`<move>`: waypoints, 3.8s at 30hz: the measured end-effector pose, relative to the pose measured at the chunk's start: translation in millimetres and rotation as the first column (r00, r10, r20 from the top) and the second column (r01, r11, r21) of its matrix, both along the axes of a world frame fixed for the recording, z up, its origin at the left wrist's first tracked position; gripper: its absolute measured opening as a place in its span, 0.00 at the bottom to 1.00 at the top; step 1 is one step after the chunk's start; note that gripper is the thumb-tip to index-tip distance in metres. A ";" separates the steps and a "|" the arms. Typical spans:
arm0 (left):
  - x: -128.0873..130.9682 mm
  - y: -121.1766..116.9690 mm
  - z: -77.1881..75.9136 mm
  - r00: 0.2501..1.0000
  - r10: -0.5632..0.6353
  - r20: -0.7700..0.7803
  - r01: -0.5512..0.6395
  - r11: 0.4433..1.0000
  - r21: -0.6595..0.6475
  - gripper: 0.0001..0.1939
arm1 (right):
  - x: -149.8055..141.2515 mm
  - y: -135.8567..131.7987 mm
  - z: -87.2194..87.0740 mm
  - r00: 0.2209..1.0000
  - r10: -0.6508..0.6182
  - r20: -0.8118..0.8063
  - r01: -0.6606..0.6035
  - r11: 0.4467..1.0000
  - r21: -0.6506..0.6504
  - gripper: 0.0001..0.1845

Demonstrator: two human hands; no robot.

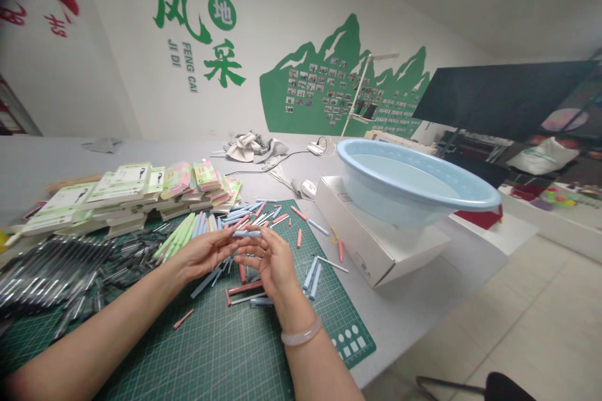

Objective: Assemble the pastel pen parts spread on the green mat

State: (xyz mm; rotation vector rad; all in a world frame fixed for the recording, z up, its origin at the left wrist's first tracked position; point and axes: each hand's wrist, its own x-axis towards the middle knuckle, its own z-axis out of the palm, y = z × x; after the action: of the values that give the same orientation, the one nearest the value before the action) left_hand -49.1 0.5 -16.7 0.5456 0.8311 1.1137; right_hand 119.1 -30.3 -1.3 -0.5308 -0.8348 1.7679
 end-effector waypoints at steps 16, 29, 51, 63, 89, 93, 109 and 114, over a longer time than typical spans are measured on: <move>-4.0 0.7 -3.9 0.994 -0.055 -0.094 0.049 0.997 -0.057 0.06 | 15.1 10.9 -4.8 0.991 0.034 0.130 -0.011 0.985 -0.170 0.17; -23.3 8.4 -2.1 0.662 -0.013 -0.750 0.290 0.927 0.240 0.06 | 35.7 19.5 -2.2 0.991 -0.074 0.113 0.094 0.980 -0.174 0.08; -31.1 7.3 10.4 -0.085 0.330 -0.940 0.779 0.610 0.145 0.07 | 34.0 19.2 -7.1 0.983 -0.052 0.175 0.074 0.989 -0.127 0.13; -27.0 4.6 3.1 -0.158 0.420 -0.894 0.841 0.532 0.102 0.07 | 30.4 20.0 -10.5 0.979 -0.036 0.199 0.063 0.989 -0.133 0.12; -35.3 4.9 11.2 0.060 0.374 -0.925 0.765 0.578 0.283 0.08 | 24.9 18.3 -9.9 0.964 0.022 0.266 0.009 0.993 -0.114 0.13; -27.7 9.3 2.0 0.059 0.368 -0.928 0.802 0.536 0.263 0.06 | 23.7 18.0 -9.6 0.961 0.023 0.274 0.015 0.991 -0.135 0.14; -22.5 11.8 4.7 0.058 0.478 -0.877 0.809 0.492 0.321 0.06 | 14.5 14.9 -11.8 0.915 -0.082 0.394 0.087 0.996 0.006 0.08; -13.1 0.3 25.4 0.167 0.523 -0.836 0.723 0.511 0.465 0.06 | -3.8 9.7 -15.5 0.898 -0.182 0.400 0.173 0.983 0.058 0.14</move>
State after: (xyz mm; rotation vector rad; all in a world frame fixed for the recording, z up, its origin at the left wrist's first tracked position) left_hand -62.2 0.8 8.7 2.5239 1.2449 0.7663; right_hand 115.3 -20.6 -16.8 -0.9505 -1.0515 1.4989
